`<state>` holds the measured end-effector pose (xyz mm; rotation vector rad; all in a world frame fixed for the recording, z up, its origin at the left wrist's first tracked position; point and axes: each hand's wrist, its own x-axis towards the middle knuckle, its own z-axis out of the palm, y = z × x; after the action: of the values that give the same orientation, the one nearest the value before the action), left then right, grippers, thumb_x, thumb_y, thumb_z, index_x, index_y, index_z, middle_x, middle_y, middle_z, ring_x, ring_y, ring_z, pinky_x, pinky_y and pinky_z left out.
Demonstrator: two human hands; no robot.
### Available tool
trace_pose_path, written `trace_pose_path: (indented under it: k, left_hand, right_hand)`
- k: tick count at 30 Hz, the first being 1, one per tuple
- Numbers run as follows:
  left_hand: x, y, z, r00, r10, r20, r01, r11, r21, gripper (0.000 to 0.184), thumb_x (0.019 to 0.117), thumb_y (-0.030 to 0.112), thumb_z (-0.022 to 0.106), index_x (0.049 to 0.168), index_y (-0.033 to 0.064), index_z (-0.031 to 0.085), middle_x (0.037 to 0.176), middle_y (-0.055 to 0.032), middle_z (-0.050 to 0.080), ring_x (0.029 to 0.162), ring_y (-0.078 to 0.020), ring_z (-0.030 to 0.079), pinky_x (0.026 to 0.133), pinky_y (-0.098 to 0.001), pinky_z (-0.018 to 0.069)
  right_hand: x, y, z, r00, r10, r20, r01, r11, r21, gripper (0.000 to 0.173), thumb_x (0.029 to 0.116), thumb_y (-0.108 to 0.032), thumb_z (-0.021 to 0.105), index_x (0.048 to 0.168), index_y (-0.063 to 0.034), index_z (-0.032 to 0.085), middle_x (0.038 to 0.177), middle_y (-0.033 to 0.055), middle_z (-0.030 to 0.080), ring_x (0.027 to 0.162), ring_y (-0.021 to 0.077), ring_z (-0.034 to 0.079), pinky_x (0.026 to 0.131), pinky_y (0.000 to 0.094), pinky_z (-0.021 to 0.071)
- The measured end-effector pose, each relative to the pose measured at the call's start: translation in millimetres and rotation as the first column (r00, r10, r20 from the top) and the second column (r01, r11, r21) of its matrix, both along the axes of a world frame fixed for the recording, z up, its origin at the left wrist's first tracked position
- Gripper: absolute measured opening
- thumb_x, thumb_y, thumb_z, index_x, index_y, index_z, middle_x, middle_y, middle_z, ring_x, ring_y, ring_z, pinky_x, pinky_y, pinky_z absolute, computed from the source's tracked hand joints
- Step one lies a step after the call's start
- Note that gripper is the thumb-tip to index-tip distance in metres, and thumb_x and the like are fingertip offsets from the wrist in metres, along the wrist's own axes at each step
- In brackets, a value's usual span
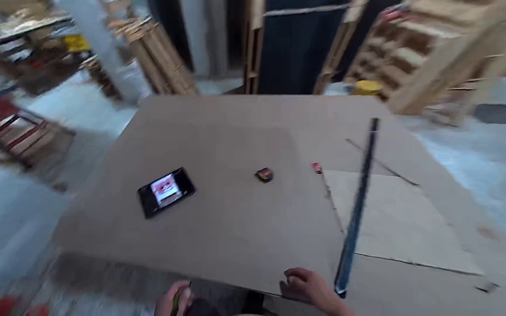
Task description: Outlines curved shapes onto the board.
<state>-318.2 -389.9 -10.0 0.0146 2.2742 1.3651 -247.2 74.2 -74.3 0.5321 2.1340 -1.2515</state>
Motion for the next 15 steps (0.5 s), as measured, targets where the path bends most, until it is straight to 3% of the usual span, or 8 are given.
trace_pose_path:
  k: [2, 5, 9, 12, 15]
  left_hand:
    - [-11.9, -18.0, -8.8, 0.997, 0.033, 0.064, -0.031, 0.999, -0.034, 0.035, 0.1062, 0.024, 0.054, 0.133, 0.0012, 0.061, 0.107, -0.0096, 0.077, 0.094, -0.02, 0.076, 0.09, -0.0424, 0.0634]
    - [-41.5, -48.6, -27.8, 0.993, 0.065, 0.098, -0.06, 0.997, -0.051, 0.033, 0.1048, 0.024, 0.056, 0.131, 0.0041, 0.062, 0.105, -0.0071, 0.077, 0.092, -0.0183, 0.076, 0.088, -0.0398, 0.0641]
    - [-99.8, -95.8, -30.7, 0.997, 0.06, 0.051, -0.049, 0.978, -0.202, 0.043, 0.1017, 0.028, 0.061, 0.14, 0.008, 0.058, 0.111, -0.0083, 0.074, 0.097, -0.0208, 0.073, 0.09, -0.0446, 0.0606]
    - [-158.6, -128.0, -27.0, 0.999, 0.036, -0.032, -0.045, 0.918, -0.395, 0.059, 0.0978, 0.035, 0.068, 0.148, 0.0098, 0.051, 0.135, -0.0123, 0.064, 0.121, -0.0263, 0.065, 0.104, -0.0485, 0.0536]
    - [-226.6, -150.4, -31.6, 0.992, -0.068, -0.107, -0.006, 0.818, -0.575, 0.081, 0.0909, 0.051, 0.074, 0.156, 0.014, 0.043, 0.145, -0.0187, 0.056, 0.129, -0.0356, 0.059, 0.107, -0.0564, 0.0489]
  right_hand:
    - [-9.2, -7.8, 3.4, 0.998, -0.056, 0.034, 0.057, 0.998, -0.027, 0.035, 0.1029, -0.043, 0.058, 0.125, -0.0202, 0.073, 0.105, 0.0031, 0.077, 0.094, 0.0188, 0.074, 0.089, 0.0464, 0.0606]
    - [-21.4, -26.9, 1.9, 0.984, -0.154, 0.093, 0.152, 0.988, 0.03, 0.04, 0.1035, -0.048, 0.055, 0.115, -0.0152, 0.075, 0.088, 0.0088, 0.072, 0.072, 0.0225, 0.068, 0.068, 0.0471, 0.0566]
    - [-27.4, -73.5, -1.2, 0.885, -0.447, 0.128, 0.441, 0.895, 0.07, 0.032, 0.1061, -0.035, 0.056, 0.119, -0.0082, 0.069, 0.093, 0.0079, 0.077, 0.081, 0.0219, 0.075, 0.078, 0.0443, 0.063]
    - [-30.0, -113.7, 18.5, 0.87, -0.469, 0.153, 0.471, 0.882, 0.028, 0.038, 0.1087, -0.038, 0.051, 0.116, -0.0066, 0.071, 0.079, 0.0094, 0.075, 0.062, 0.022, 0.07, 0.062, 0.0407, 0.0606]
    - [-12.8, -151.5, 18.5, 0.839, -0.53, 0.126, 0.527, 0.848, 0.055, 0.035, 0.1075, -0.038, 0.053, 0.119, -0.0107, 0.072, 0.082, 0.0087, 0.076, 0.064, 0.0225, 0.071, 0.062, 0.0414, 0.0618]
